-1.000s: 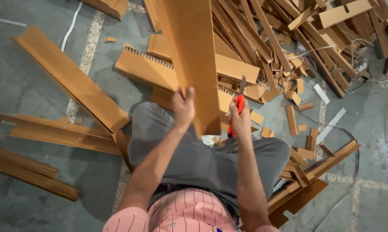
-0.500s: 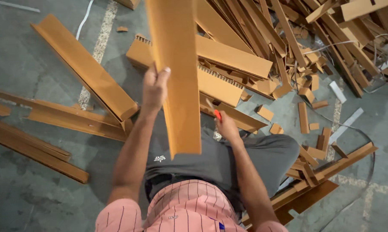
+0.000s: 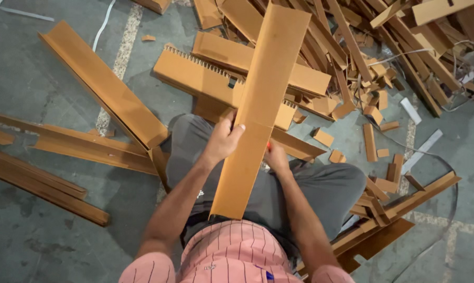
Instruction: The person sits on the floor and uses a red utility knife to cut notches and trim edges on long, rectangular cardboard pieces. They repeatedly pick up a piece, cut a specific section, and place it aside, working through a pile of similar items.
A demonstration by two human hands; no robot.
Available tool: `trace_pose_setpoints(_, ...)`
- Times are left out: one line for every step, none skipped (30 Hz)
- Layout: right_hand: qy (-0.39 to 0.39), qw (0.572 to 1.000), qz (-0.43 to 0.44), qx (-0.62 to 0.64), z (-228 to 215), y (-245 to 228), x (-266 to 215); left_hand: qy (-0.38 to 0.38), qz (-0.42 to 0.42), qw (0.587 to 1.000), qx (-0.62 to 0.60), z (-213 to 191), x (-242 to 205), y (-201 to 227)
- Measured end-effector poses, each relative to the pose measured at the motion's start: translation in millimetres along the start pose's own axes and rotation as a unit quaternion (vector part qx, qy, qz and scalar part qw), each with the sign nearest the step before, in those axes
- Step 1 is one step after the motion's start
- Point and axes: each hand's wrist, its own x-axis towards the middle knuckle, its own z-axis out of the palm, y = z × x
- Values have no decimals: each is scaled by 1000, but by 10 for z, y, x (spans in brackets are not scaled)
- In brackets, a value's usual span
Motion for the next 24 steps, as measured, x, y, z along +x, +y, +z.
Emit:
trace_pose_setpoints(78,994,-37,73,-74,-63,9,6,7,1000,17,-14,-1,53)
trace_pose_setpoints(90,970,18,225,-181,-126,51,11,14,999,34,-23,10,102)
trace_pose_setpoints(98,920,76,372,-300,-191,45,10,-20,999,50,-23,8,137)
trace_pose_setpoints(104,845,134,507,-439,-314,31,8,-54,996,66,-11,25,161)
trace_pose_setpoints(98,822,108,550,-594,-540,-18,4,-86,993,83,18,41,178)
trace_pose_setpoints(92,797,82,591,-733,-796,-98,6,-14,996,90,67,39,184)
trace_pose_setpoints(88,770,55,630,-862,-1055,-146,5,59,994,97,131,52,183)
trace_pose_setpoints(88,786,71,608,-955,-1302,-162,4,133,986,102,187,54,179)
trace_pose_setpoints(88,800,85,587,-1016,-1520,-154,6,141,986,89,237,35,173)
trace_pose_setpoints(87,814,100,565,-1080,-1676,-138,8,150,986,77,289,-1,162)
trace_pose_setpoints(75,800,116,584,-1143,-1769,-140,13,156,986,65,318,-37,137)
trace_pose_setpoints(62,785,132,602,-1185,-1824,-144,4,110,991,74,327,-28,101)
trace_pose_setpoints(48,769,149,619,-1207,-1859,-160,-3,62,995,83,336,-19,60)
trace_pose_setpoints(43,765,168,620,-1221,-1876,-177,-12,14,996,92,338,-21,20)
trace_pose_setpoints(39,761,185,621,-1235,-1878,-180,-18,2,996,90,329,-21,-11)
trace_pose_setpoints(35,756,201,622,-1239,-1871,-184,-24,-9,996,88,319,-23,-31)
trace_pose_setpoints(27,754,200,624,-1244,-1853,-186,-31,-21,996,86,314,-15,-38)
trace_pose_setpoints(19,753,199,627,-1257,-1819,-188,-39,-8,997,60,314,-3,-36)
trace_pose_setpoints(12,751,197,630,-1262,-1787,-192,-48,6,998,35,309,9,-32)
trace_pose_setpoints(12,752,188,631,-1261,-1759,-199,-56,20,998,9,306,18,-30)
trace_pose_setpoints(14,754,178,632,-1269,-1730,-192,-68,47,996,-19,313,39,-34)
trace_pose_setpoints(15,756,168,633,-1271,-1707,-182,-80,73,993,-46,320,61,-52)
trace_pose_setpoints(17,750,171,639,-1262,-1688,-187,-91,97,988,-74,324,60,-93)
trace_pose_setpoints(19,744,175,645,-1249,-1665,-182,-100,50,991,-68,324,75,-151)
